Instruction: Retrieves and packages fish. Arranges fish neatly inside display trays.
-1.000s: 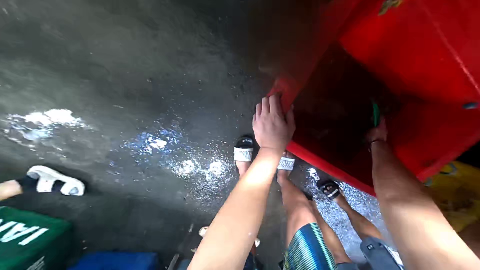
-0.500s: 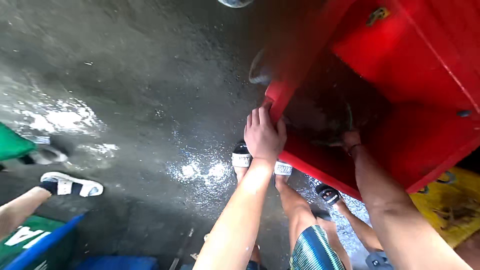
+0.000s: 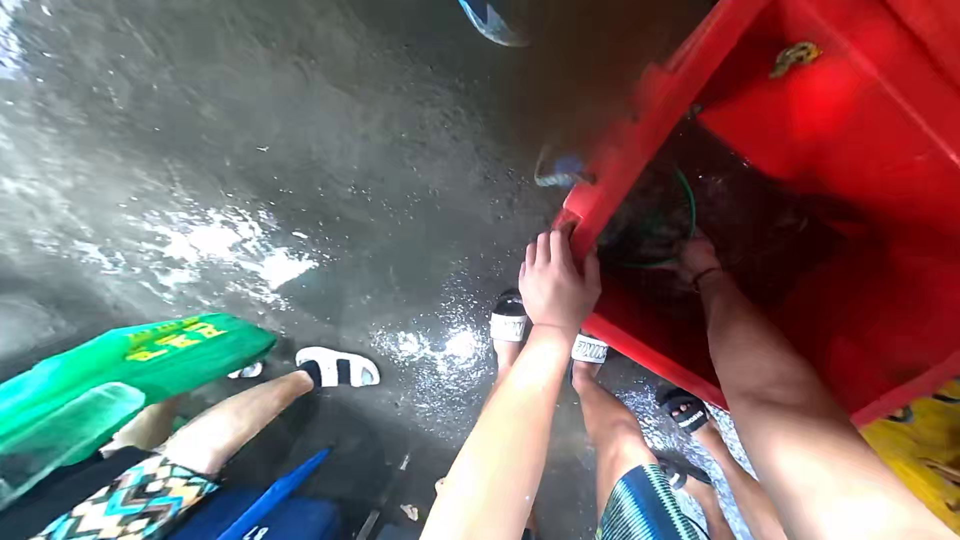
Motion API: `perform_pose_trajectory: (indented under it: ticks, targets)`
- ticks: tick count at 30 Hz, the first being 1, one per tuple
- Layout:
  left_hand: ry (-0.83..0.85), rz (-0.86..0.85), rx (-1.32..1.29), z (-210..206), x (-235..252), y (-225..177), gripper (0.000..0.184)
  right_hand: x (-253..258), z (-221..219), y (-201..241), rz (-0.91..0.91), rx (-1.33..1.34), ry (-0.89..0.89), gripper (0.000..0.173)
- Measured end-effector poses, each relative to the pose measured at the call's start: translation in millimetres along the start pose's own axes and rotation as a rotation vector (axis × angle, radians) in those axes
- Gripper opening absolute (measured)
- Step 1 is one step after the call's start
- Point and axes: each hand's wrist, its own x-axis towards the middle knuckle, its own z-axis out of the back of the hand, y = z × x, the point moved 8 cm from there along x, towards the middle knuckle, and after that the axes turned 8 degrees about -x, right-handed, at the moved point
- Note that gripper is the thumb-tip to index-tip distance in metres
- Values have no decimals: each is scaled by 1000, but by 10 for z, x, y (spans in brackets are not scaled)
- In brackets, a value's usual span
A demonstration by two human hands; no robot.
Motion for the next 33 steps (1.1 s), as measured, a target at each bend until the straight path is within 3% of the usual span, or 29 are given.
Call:
perform_pose_trajectory:
  ticks: [7,16,19,21,25,28,33]
  targets:
    - [-4,9,23,-1,-4,-17,43,-176,77,-381,-39,174,77,72]
    - [-8,21,28,-3,-12,-24,43,-774,473,-450,-8,267,221,69]
    - [31,62,37,-6,-2,-16,45,-859,1103,-765,5,330,59,65]
    - [40,67,35,-2,2,-16,46,-977,1586,-988,-10,322,-173,62]
    - [30,58,32,-2,-10,-19,45,-1117,2246,-1226,-50,155,-492,52]
    - [12,57,26,7,-10,-15,45,-982,2124,-1065,-46,48,-540,53]
    - [-8,54,21,1,-9,-18,43,-634,1534,-572,-75,-80,-472,52]
